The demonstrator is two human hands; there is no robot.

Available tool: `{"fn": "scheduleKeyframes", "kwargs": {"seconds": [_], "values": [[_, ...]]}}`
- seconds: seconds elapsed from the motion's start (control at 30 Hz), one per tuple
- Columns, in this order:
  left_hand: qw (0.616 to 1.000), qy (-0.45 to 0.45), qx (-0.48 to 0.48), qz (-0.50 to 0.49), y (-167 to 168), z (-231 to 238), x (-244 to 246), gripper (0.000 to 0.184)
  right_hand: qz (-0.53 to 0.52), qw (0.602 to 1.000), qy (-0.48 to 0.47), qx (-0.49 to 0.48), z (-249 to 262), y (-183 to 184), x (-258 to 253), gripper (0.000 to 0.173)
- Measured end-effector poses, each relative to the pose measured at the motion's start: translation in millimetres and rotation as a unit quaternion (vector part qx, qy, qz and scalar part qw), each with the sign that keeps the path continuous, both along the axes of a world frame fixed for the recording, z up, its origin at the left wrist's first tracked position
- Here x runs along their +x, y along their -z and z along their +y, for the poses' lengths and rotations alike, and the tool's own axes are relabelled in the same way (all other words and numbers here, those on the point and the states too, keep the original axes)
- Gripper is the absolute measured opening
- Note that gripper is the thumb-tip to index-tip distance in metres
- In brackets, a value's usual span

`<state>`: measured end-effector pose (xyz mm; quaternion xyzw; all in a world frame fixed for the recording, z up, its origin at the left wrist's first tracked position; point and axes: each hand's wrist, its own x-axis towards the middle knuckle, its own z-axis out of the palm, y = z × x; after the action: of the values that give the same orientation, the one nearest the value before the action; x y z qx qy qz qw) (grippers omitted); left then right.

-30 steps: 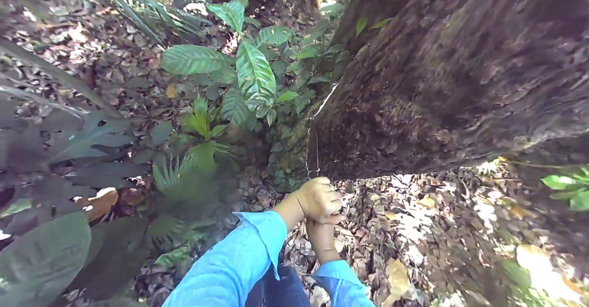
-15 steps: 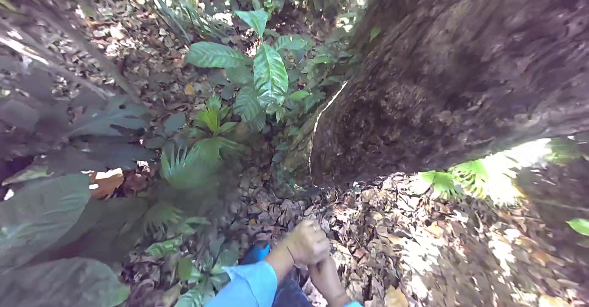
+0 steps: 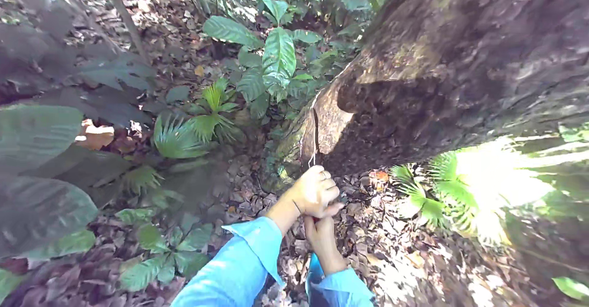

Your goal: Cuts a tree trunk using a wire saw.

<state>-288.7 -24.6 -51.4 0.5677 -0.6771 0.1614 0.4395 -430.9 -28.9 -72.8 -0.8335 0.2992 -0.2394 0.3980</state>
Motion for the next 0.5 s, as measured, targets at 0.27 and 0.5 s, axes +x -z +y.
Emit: {"fn": "scheduleKeyframes", "kwargs": {"seconds": [0.27, 0.5], "values": [[0.997, -0.013, 0.028, -0.066, 17.5, -13.4, 23.6, 0.049, -0.045, 0.997, 0.014, -0.067, -9.1, 49.5, 38.9, 0.031], [0.988, -0.041, -0.083, -0.122, 60.8, -34.1, 29.4, 0.057, -0.1, 0.992, -0.008, -0.078, -29.2, 93.8, 54.3, 0.024]]}}
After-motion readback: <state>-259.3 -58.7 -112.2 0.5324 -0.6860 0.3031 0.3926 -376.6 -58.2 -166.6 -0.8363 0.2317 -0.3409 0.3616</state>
